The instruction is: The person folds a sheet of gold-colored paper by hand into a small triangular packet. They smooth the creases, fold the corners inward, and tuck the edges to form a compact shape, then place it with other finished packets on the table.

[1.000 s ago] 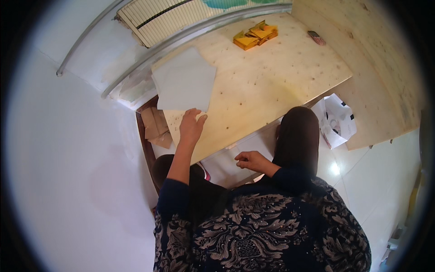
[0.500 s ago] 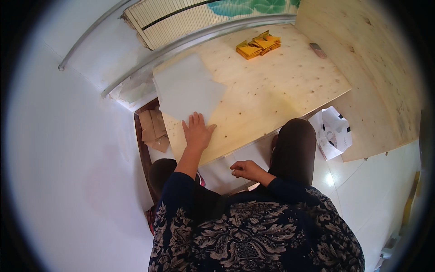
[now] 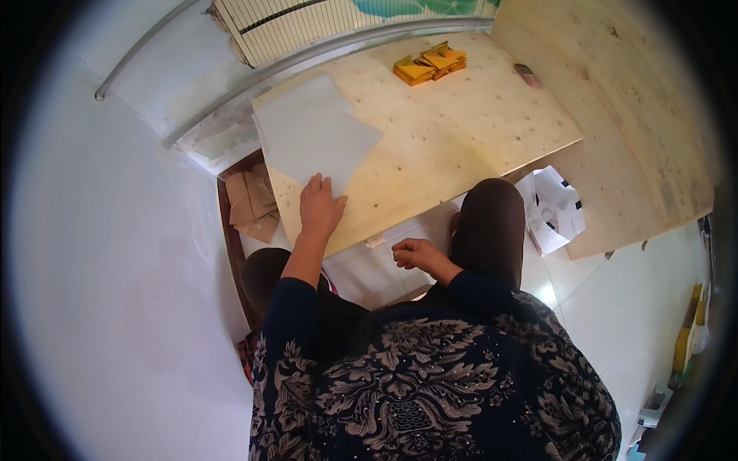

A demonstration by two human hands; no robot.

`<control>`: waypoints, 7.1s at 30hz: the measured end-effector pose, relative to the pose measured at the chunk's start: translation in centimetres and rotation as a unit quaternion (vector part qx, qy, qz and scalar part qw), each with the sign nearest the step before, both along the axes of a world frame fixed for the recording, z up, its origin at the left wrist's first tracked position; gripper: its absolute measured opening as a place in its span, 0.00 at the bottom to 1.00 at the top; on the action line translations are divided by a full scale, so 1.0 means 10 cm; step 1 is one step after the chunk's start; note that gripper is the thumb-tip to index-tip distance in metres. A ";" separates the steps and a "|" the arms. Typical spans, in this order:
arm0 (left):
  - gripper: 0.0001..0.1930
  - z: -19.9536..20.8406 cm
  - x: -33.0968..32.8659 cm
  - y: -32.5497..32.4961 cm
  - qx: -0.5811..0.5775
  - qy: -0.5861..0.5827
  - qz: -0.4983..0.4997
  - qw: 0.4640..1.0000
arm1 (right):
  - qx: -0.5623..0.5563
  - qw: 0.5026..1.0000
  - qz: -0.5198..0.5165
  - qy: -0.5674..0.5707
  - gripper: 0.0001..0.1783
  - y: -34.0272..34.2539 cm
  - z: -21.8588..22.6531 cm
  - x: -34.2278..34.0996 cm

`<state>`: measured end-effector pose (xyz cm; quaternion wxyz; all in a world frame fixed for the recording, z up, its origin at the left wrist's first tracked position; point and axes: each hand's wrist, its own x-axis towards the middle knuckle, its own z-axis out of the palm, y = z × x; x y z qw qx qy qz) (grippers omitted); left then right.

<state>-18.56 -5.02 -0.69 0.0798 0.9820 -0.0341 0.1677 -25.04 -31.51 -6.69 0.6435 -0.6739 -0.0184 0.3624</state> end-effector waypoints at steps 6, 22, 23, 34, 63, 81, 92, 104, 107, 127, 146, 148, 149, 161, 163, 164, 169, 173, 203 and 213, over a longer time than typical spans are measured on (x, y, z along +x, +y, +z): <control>0.16 -0.03 0.33 0.06 -0.006 0.082 -0.015 0.996 | 0.007 1.000 -0.007 0.012 0.21 -0.01 -0.04 0.01; 0.39 -0.04 0.03 0.17 -0.003 0.154 0.023 0.988 | 0.090 0.993 -0.071 0.027 0.18 0.11 0.29 0.16; 0.39 -0.06 0.00 0.16 0.002 0.144 0.020 0.989 | 0.101 0.990 -0.098 0.023 0.19 0.15 0.37 0.31; 0.39 -0.12 -0.05 0.15 -0.032 0.102 0.027 0.994 | 0.230 0.913 -0.320 0.105 0.15 0.46 0.65 1.83; 0.34 -0.01 0.00 0.80 -0.410 -0.067 0.089 0.905 | 0.205 0.950 -0.219 -0.087 0.25 1.20 0.96 1.70; 0.17 0.18 -0.20 0.92 -0.746 0.100 0.015 0.658 | 0.011 0.976 -0.065 -0.207 0.45 0.51 0.86 1.76; 0.33 0.01 0.07 0.77 -0.245 0.085 0.228 0.938 | -0.245 0.938 -0.040 -0.241 0.43 0.61 0.67 1.77; 0.32 -0.17 0.17 0.24 -0.059 -0.003 0.006 0.998 | -0.227 0.736 0.020 -0.637 0.24 1.53 0.34 1.52; 0.36 -0.28 0.19 0.25 -0.032 0.093 0.070 0.993 | -0.386 0.691 0.035 -0.610 0.30 1.48 0.28 1.51; 0.37 -0.25 0.13 0.51 -0.018 0.120 0.166 0.979 | -0.312 0.731 0.105 -0.598 0.31 1.77 0.26 1.26; 0.39 -0.27 -0.13 0.39 -0.030 0.112 0.180 0.977 | -0.462 0.642 0.048 -0.610 0.33 0.65 0.25 1.58; 0.39 -0.32 -0.17 0.54 -0.041 0.124 0.212 0.969 | -0.456 0.652 0.052 -0.603 0.33 0.65 0.28 1.57; 0.39 -0.34 -0.17 0.57 -0.042 0.126 0.212 0.968 | -0.460 0.650 0.050 -0.603 0.33 0.67 0.30 1.57; 0.39 -0.33 -0.16 0.57 -0.021 0.129 0.217 0.967 | -0.287 0.658 0.144 -0.681 0.31 1.11 0.31 1.24; 0.38 -0.33 -0.15 0.57 -0.017 0.126 0.217 0.968 | -0.304 0.641 0.160 -0.687 0.32 0.76 0.32 1.32; 0.39 -0.32 -0.15 0.56 -0.016 0.126 0.218 0.968 | -0.339 0.627 0.185 -0.677 0.33 0.60 0.33 1.35; 0.40 -0.12 -0.34 0.29 -0.002 0.135 0.122 0.983 | -0.315 0.629 0.253 -0.664 0.36 0.07 0.47 1.13; 0.43 -0.04 -0.82 -0.12 -0.002 0.160 -0.086 0.983 | -0.298 0.645 0.295 -0.639 0.37 -0.13 0.58 0.87; 0.33 0.33 -0.28 -0.50 -0.057 0.169 -0.202 0.963 | -0.153 0.882 0.297 -0.333 0.16 0.23 0.85 1.43; 0.44 0.26 -0.19 -0.61 -0.060 0.188 -0.174 0.965 | 0.005 0.993 -0.103 0.057 0.32 0.11 0.90 2.02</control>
